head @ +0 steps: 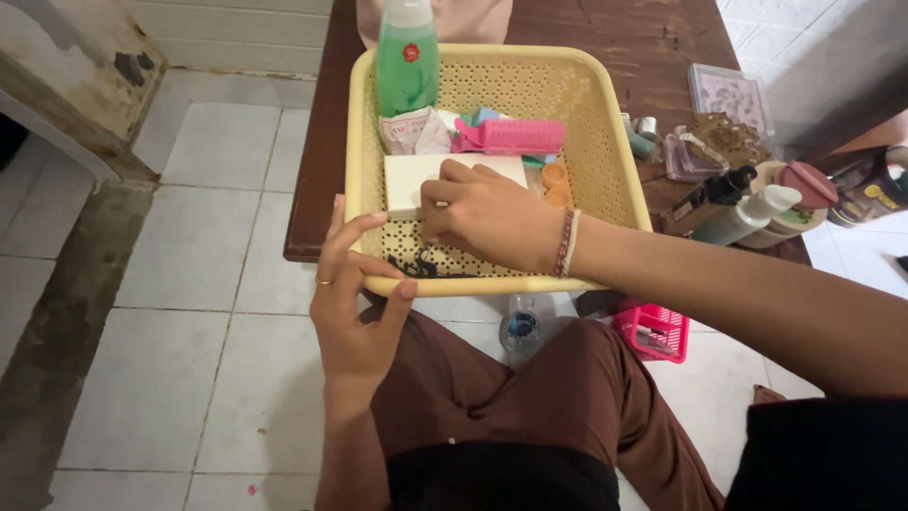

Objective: The person places various personal care items into a yellow plastic basket held on their lap. They add a tube, a white box, a small orange item, a pink hair clip, a black hair tie, a small bottle, and several small plastic containers one by one.

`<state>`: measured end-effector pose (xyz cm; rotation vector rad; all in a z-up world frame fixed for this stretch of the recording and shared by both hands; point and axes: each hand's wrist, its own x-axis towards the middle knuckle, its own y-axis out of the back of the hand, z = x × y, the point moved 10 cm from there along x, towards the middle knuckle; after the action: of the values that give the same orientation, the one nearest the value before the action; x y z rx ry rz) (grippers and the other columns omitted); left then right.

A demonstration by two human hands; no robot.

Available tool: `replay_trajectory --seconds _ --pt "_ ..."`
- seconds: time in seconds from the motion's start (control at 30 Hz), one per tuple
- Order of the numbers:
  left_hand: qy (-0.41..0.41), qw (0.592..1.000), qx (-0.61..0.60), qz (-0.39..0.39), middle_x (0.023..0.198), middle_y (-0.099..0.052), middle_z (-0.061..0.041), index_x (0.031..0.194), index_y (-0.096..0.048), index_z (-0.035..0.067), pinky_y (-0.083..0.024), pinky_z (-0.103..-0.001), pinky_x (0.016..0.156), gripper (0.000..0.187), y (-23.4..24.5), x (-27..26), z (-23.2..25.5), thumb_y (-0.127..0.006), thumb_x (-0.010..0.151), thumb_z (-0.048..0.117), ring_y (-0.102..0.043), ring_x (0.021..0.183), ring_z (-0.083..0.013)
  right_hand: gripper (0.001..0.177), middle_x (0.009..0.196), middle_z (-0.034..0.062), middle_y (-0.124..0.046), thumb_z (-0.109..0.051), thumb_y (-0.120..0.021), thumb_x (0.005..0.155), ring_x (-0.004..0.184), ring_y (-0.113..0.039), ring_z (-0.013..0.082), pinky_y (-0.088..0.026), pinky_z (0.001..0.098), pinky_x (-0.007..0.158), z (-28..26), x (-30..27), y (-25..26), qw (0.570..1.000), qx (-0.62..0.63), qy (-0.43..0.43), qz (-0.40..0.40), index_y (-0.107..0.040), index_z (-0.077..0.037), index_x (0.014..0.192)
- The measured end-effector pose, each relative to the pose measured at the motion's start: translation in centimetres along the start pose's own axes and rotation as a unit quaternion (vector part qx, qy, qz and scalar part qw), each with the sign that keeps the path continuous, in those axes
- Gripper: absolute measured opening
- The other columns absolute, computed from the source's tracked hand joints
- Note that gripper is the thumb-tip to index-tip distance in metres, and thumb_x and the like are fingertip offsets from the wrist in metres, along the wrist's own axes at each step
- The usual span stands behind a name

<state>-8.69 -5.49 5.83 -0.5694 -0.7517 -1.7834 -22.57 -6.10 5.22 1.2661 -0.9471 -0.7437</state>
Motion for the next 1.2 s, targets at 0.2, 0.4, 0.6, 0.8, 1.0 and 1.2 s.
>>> replay_trajectory --seconds 0.2,0.4,0.6,0.8,1.0,1.2 --pt "0.011 1.0 -0.009 -0.001 0.136 -0.06 -0.011 0.087 -0.061 0.008 -0.037 -0.062 0.119 0.032 0.1 0.1 0.2 -0.066 0.099 0.038 -0.035 0.149 -0.0547 0.007 0.1 0.004 -0.07 -0.019 -0.069 0.093 0.099 -0.064 0.0267 -0.052 0.0417 0.075 0.1 0.2 0.0 0.998 0.057 0.002 -0.014 -0.076 -0.018 0.091" --pt "0.001 1.0 -0.003 -0.003 0.134 -0.06 -0.012 0.087 -0.062 0.008 -0.04 -0.06 0.119 0.032 0.0 0.1 0.2 -0.067 0.099 0.037 -0.034 0.149 -0.0543 0.01 0.1 0.0023 -0.074 -0.02 -0.073 0.089 0.095 -0.067 0.0244 -0.052 0.0429 0.079 -0.3 0.0 1.0 1.0 0.009 0.009 -0.008 -0.075 -0.019 0.099" --pt "-0.012 0.999 -0.037 -0.005 0.134 -0.059 -0.014 0.088 -0.063 0.006 -0.04 -0.053 0.119 0.03 0.0 0.1 0.2 -0.069 0.098 0.033 -0.031 0.151 -0.0552 0.018 0.106 0.016 -0.074 -0.016 -0.062 0.101 0.103 -0.069 0.0305 -0.054 0.0431 0.085 1.0 -1.7 9.4 0.987 0.142 -0.068 0.021 -0.075 -0.009 0.112" --pt "-0.034 0.999 -0.038 -0.011 0.127 -0.061 -0.02 0.091 -0.059 0.006 -0.029 -0.067 0.133 0.02 -0.1 0.4 1.5 -0.061 0.102 0.023 -0.045 0.146 -0.0451 0.038 0.119 0.01 -0.068 -0.028 -0.053 0.103 0.094 -0.066 0.0293 -0.05 0.047 0.083 8.9 -10.0 13.8 0.989 0.04 -0.13 -0.059 -0.061 -0.009 0.135" --pt "-0.003 1.0 -0.031 -0.006 0.132 -0.06 -0.018 0.09 -0.06 0.006 -0.036 -0.061 0.128 0.022 -0.7 -0.1 1.2 -0.063 0.101 0.026 -0.036 0.154 -0.0522 0.062 0.132 0.0038 -0.065 -0.045 -0.07 0.084 0.115 -0.067 0.0237 -0.059 0.0441 0.099 16.1 -21.6 9.6 0.879 -0.033 -0.377 -0.29 -0.052 -0.026 0.141" --pt "-0.005 1.0 -0.025 -0.002 0.135 -0.059 -0.015 0.091 -0.06 0.007 -0.032 -0.065 0.131 0.024 -1.2 -0.4 2.0 -0.063 0.101 0.028 -0.037 0.154 -0.0497 0.047 0.111 -0.0029 -0.078 -0.037 -0.078 0.081 0.095 -0.077 0.0251 -0.056 0.0417 0.086 16.5 -23.2 7.0 0.881 -0.065 -0.364 -0.296 -0.065 -0.033 0.127"
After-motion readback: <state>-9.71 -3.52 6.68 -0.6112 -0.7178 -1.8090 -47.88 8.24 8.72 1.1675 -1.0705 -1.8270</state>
